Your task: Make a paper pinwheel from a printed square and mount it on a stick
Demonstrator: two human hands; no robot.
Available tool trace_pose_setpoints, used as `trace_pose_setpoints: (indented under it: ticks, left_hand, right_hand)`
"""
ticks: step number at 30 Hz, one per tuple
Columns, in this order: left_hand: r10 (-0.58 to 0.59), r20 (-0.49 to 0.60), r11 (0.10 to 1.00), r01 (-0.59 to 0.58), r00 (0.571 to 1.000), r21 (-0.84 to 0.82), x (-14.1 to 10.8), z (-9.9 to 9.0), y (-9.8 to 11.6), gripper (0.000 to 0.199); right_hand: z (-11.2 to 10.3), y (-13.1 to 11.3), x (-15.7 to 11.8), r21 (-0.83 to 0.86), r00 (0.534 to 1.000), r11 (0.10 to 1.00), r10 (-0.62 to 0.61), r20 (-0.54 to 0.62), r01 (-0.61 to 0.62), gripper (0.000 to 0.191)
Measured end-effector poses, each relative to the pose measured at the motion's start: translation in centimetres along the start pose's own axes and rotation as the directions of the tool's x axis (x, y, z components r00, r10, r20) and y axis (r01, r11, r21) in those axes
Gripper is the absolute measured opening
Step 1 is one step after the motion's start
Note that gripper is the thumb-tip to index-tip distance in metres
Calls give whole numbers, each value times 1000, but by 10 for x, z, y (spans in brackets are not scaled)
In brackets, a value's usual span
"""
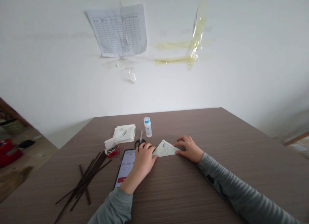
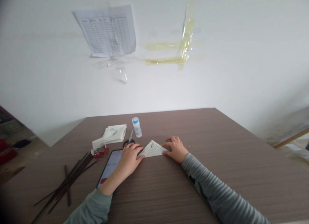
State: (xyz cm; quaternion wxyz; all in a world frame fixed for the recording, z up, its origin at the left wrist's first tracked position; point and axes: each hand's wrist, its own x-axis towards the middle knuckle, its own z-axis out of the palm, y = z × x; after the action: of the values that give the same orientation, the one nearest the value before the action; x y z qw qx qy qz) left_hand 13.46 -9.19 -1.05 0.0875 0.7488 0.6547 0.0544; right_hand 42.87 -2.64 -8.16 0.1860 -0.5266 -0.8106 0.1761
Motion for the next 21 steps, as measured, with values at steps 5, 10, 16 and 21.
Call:
trace_pose_setpoints:
  ticks: [5, 10, 16, 21]
  left_hand:
    - [-6, 13, 1000, 6, 1000, -5, -2, -4, 5, 41]
    - [-11, 17, 1000, 11, 1000, -16, -3, -8, 8, 42]
    - [0, 2, 998, 0, 1000, -59, -1, -6, 6, 42]
    - [17, -32, 997, -20, 999, -81, 2, -2, 1, 42]
  right_hand:
    - [0, -3, -1, -1, 1000, 1000, -11, 6, 11, 45]
    - [-2, -3, -2, 8, 1000, 1000, -20, 6, 20, 41]
    - [-3, -5, -3, 10, 1000, 1000, -7, 16, 7, 39]
    - [-2, -3, -1, 45, 999, 999, -31, 20, 30, 39]
